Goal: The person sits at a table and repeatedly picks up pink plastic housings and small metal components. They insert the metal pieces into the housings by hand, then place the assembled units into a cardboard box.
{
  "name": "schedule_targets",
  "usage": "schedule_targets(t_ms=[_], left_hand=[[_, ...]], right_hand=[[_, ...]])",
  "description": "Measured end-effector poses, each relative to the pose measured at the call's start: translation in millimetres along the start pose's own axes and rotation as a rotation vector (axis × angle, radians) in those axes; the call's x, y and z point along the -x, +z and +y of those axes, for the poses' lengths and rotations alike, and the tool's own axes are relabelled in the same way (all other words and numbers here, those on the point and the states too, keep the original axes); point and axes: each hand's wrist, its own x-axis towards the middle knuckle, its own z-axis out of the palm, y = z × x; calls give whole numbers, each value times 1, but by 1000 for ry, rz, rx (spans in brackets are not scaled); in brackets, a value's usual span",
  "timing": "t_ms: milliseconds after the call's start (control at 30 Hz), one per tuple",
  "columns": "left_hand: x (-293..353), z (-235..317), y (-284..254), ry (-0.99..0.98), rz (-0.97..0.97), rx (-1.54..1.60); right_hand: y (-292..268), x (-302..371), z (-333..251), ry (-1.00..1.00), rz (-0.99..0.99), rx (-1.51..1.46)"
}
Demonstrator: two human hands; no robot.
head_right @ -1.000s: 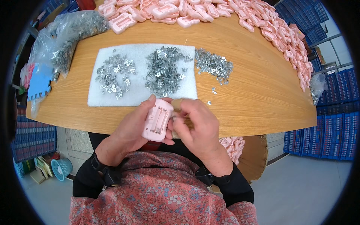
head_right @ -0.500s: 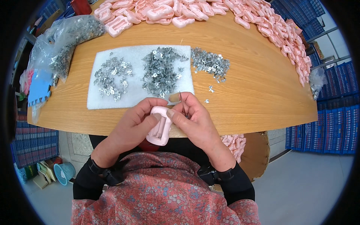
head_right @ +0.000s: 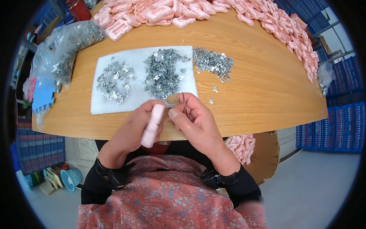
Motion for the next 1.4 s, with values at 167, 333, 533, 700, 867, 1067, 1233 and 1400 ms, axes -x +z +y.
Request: schedule_targets(t_ms=[167,333,533,700,867,1067,1233,1400], left_hand=[[7,9,-5,-166,-67,501],[8,0,-7,-186,-149,580],[10,1,-8,-250,-204,505],[8,5,-12,-353,-173,439],[26,22,-9,-287,-57,261],[59,21,-41,-49,83,214],[66,4,-68,60,-7,528],[64,6,-56,96,121,617]], right_hand=[[8,-5,16,-214,52,218],[13,-9,10,-198,29,330],[7,-13,5,-113,-2,326],[1,-10,3,-30,-23,368],[-18,1,3,-53,152,347],[-21,-11,4,-174,185,647],[3,-36,0,-261,173,903],[15,-43,1,-285,155,980]])
